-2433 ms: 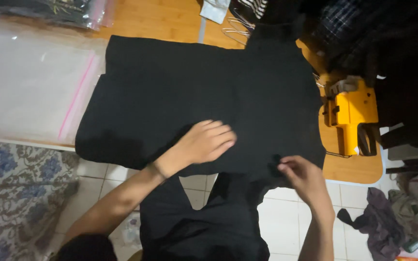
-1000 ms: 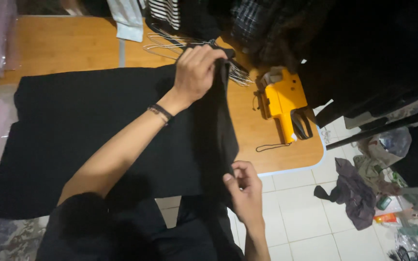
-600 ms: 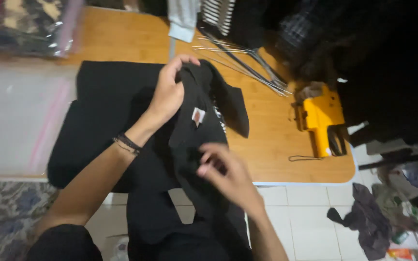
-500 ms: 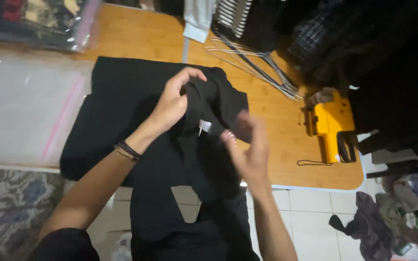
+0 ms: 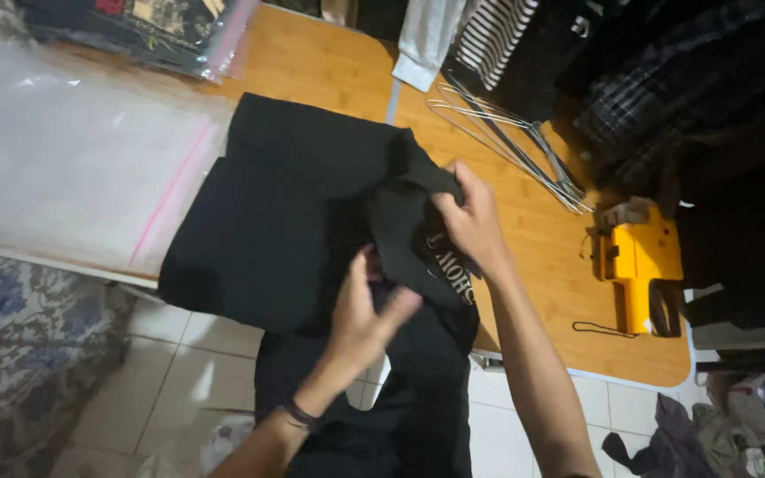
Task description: The person unfolds a black t-shirt on a low table, smooths it out, and uses a handheld steamer to press the fabric. They then place the shirt on a hanger and hang it on a nearby clothing rack. Finally, they remove another t-shirt from a plastic bag and begin to unfold it.
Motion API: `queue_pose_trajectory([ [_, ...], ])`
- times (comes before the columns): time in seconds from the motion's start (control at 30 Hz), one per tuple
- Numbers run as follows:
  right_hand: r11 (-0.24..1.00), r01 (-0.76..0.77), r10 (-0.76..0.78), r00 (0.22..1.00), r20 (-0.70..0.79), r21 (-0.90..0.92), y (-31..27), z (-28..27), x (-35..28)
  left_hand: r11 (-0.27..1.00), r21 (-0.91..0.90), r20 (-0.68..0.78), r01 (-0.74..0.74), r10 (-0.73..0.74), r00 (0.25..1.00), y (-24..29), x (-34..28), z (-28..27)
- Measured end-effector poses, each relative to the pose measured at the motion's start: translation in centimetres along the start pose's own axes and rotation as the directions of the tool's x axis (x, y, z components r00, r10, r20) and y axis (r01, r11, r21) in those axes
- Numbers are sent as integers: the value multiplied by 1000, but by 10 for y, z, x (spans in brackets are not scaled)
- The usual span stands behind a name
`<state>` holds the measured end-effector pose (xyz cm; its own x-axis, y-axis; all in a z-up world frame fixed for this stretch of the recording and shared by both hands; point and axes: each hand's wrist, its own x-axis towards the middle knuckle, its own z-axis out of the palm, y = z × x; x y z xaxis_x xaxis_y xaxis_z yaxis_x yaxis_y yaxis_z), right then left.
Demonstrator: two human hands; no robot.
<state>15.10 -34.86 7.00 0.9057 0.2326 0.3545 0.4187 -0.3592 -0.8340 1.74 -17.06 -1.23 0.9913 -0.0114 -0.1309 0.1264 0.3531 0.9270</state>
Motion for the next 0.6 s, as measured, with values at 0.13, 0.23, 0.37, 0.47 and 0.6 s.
queue_pose_trajectory([
  [0.13,996,83,-83,997,1,-19,-33,16,23,743,622,-21,-248,333,943,24,-13,24],
  [0.23,987,136,-127,987,95,-88,-43,14,53,565,791,45,-237,332,942,12,-4,18],
  [0.37,910,402,-386,911,145,-105,-42,7,86,955,106,-56,-278,285,957,35,-13,-15],
  [0.47,893,442,-412,878,244,-83,-53,15,108,958,109,-105,-266,277,955,82,-25,-47],
  [0.6,936,310,-219,884,412,-166,-58,48,143,793,600,-347,-105,376,859,125,-40,-87],
])
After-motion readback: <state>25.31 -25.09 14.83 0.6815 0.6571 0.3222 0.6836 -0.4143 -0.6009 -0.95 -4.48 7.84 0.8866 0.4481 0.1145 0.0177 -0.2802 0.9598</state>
